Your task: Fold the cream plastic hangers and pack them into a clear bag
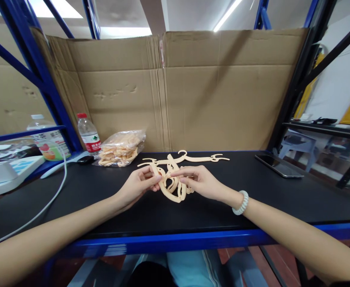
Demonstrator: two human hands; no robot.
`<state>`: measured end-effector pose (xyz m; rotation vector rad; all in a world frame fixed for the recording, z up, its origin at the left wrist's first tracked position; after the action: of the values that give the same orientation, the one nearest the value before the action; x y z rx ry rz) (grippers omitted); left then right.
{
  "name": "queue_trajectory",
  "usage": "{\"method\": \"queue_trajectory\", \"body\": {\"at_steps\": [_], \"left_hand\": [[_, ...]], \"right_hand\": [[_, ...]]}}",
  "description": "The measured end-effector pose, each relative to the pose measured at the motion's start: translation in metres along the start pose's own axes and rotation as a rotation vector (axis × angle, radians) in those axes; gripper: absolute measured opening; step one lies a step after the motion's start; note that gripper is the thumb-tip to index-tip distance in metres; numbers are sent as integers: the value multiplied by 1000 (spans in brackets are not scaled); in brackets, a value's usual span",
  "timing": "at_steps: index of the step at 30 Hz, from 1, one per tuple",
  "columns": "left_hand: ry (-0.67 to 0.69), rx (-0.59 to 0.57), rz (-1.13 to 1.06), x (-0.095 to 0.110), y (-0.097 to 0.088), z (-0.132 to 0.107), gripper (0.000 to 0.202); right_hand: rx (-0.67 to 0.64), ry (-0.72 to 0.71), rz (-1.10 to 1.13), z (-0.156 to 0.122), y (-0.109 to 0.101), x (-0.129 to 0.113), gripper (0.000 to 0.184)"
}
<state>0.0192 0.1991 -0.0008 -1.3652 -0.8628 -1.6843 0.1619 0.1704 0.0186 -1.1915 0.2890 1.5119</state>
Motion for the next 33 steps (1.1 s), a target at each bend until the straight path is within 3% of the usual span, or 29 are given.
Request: {"method": "queue_trajectory", "body": {"at_steps": [6,20,26,33], "left_hand": [[70,-51,-9,9,8,-2,23],[66,-128,13,11,18,-4,25],[30,-31,2,12,14,-7,31],[8,10,48,4,9,-3,30]], "right_hand": [[29,-26,-48,2,-3,-2,28],[2,-63,-116,2,5,-8,26],[-47,-71,-8,0,15,-15,14],[-112,-33,81,0,25,-12,17]]}}
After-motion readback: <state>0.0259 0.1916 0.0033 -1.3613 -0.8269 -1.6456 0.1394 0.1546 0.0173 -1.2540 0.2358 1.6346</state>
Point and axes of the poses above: each hand's wrist, its own z-axis towards the middle knuckle, its own y-axis out of the palm, x = y × z, the point moved 9 cm from there along z, towards the middle knuckle, and after that the axes turned 3 degrees about -y, right-handed, at the moved point
